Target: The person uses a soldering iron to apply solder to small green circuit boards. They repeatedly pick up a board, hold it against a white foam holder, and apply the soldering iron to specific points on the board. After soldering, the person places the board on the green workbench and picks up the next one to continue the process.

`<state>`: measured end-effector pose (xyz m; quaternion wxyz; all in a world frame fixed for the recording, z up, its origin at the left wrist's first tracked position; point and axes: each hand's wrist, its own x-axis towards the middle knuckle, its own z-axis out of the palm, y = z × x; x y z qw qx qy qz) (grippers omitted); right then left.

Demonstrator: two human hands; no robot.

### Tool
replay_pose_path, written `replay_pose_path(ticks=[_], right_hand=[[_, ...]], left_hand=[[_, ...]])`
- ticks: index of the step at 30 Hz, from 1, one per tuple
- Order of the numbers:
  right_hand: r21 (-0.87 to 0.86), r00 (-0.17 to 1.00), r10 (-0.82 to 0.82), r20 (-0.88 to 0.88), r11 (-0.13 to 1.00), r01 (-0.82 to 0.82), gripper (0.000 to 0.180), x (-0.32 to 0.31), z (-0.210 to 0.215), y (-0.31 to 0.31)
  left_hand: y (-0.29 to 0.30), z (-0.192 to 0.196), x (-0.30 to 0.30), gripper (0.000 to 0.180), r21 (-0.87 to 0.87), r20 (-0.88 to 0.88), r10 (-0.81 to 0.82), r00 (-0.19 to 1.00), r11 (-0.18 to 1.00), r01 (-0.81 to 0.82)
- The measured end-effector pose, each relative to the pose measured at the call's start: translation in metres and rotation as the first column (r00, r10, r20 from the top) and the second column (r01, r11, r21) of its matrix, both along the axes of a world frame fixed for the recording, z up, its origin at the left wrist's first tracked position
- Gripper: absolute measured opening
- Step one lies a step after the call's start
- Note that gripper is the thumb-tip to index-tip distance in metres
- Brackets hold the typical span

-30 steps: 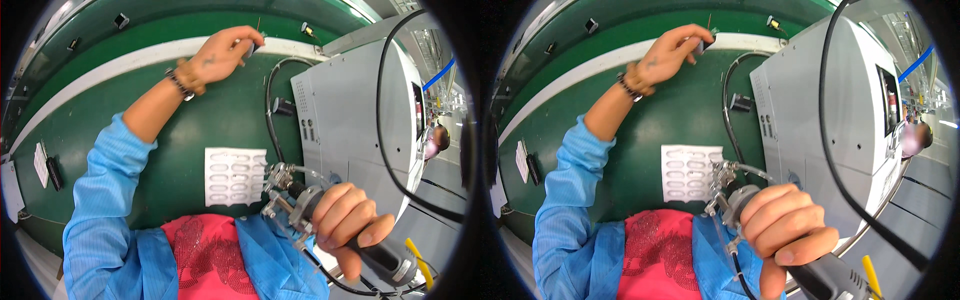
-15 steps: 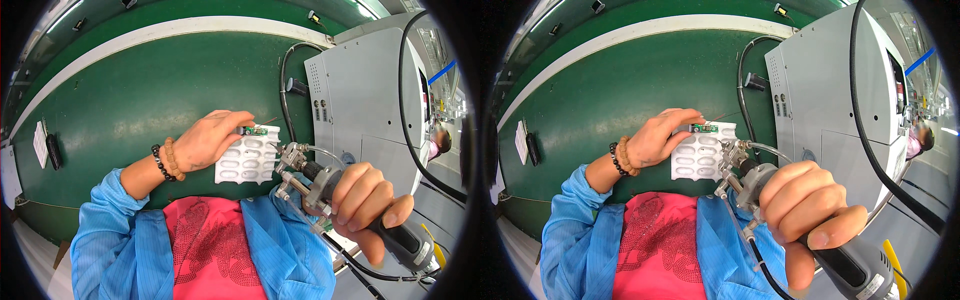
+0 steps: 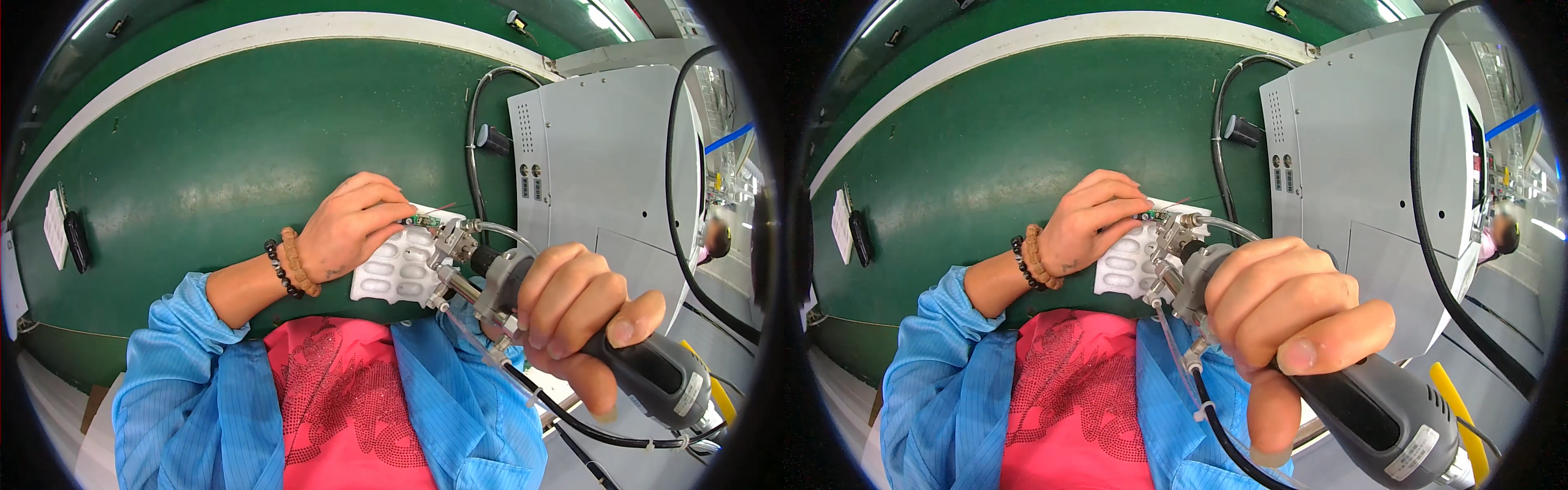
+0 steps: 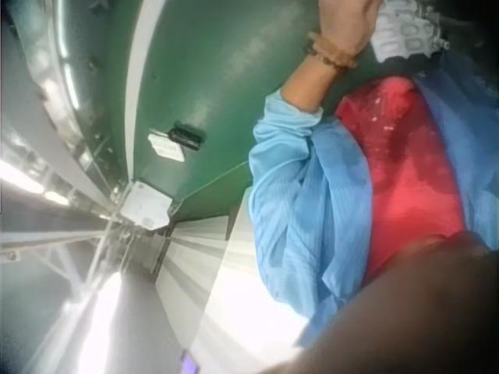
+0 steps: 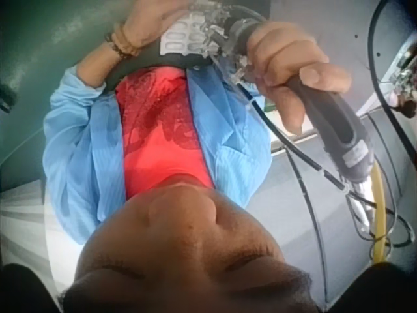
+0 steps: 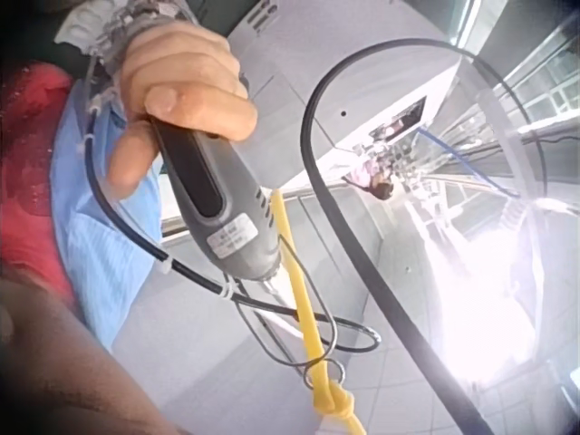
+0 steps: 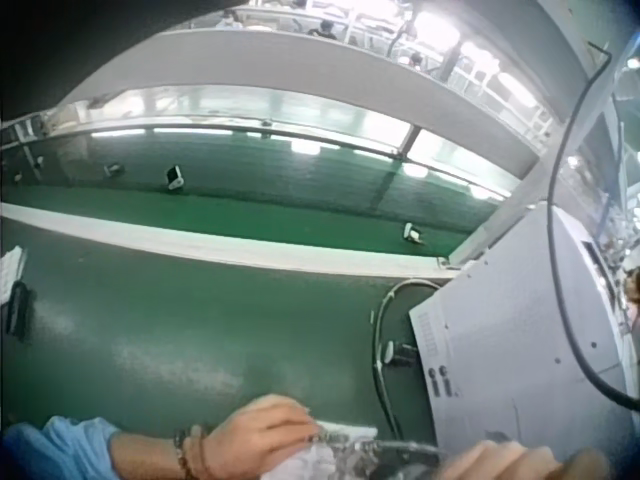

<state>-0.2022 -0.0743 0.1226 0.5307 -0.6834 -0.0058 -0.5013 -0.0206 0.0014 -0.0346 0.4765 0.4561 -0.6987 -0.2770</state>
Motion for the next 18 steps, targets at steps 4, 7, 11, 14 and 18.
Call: replay_pose_path(ticks=[4, 7, 11, 14, 18], right_hand=[[-0.006, 0.999, -0.013, -0.042, 1.000, 0.012, 0.054, 0.003, 0.001, -0.001], [-0.003, 0.999, -0.010, -0.053, 1.000, 0.010, 0.055, 0.009, -0.004, -0.004], [0.011, 0.997, -0.012, -0.081, 1.000, 0.013, 0.055, 0.018, -0.005, -0.005], [0.019, 0.996, -0.014, -0.087, 1.000, 0.016, 0.054, 0.019, -0.009, -0.006], [0.038, 0.994, -0.012, -0.111, 0.999, 0.017, 0.054, 0.023, -0.007, -0.006]], left_hand=[[-0.002, 0.000, -0.003, 0.032, 0.020, -0.055, 0.027, 0.998, 0.999, -0.026], [-0.003, 0.001, -0.002, 0.030, 0.058, -0.065, 0.051, 0.997, 0.997, -0.047], [-0.003, -0.001, 0.000, 0.028, 0.069, -0.071, 0.043, 0.997, 0.997, -0.038], [-0.002, 0.000, 0.003, 0.028, 0.091, -0.085, 0.040, 0.996, 0.995, -0.032], [-0.003, 0.002, 0.005, 0.027, 0.093, -0.086, 0.037, 0.996, 0.995, -0.029]])
